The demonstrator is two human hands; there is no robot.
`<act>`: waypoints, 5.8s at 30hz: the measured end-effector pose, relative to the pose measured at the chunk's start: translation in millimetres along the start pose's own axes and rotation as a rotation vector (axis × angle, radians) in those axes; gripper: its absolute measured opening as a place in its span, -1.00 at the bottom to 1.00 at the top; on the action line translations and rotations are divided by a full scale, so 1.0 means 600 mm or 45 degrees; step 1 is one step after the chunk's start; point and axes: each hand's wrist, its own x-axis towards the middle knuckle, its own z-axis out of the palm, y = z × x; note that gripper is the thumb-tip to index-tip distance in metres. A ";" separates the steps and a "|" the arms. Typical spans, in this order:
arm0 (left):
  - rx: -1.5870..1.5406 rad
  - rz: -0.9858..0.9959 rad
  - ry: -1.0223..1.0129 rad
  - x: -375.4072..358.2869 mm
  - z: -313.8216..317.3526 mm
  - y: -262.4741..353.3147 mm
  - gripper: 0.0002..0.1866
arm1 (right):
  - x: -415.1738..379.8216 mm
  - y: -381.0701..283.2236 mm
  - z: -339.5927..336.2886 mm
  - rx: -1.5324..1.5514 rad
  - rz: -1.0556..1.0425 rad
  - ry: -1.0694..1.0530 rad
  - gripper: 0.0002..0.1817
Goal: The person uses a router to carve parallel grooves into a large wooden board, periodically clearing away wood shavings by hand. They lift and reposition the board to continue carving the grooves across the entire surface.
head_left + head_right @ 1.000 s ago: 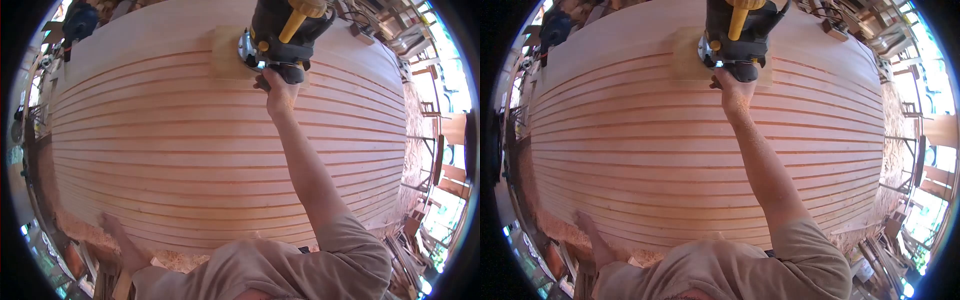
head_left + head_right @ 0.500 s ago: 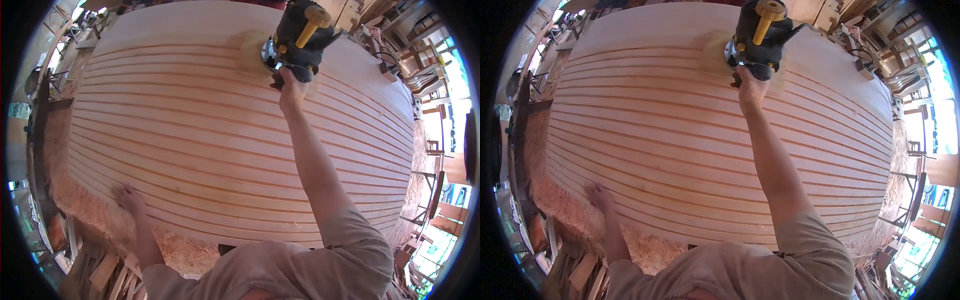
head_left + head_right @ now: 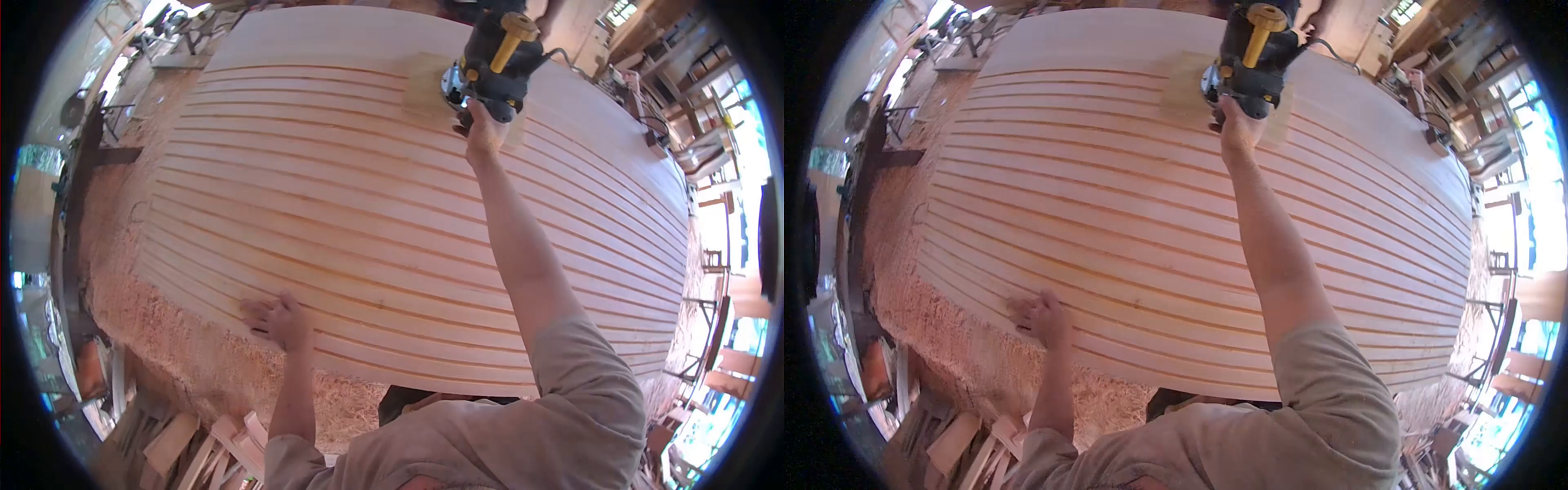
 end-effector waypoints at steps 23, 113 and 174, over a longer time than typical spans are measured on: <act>-0.542 0.157 -0.186 -0.357 0.007 0.111 0.04 | -0.020 -0.018 0.010 0.002 -0.138 0.041 -0.61; -0.285 1.284 -0.805 1.326 0.056 0.496 -0.50 | -0.073 -0.001 0.221 -0.577 0.515 1.411 -0.52; -0.782 2.255 -2.327 0.530 -0.082 1.048 -0.59 | -0.059 0.217 0.460 -0.304 -0.211 1.971 -0.91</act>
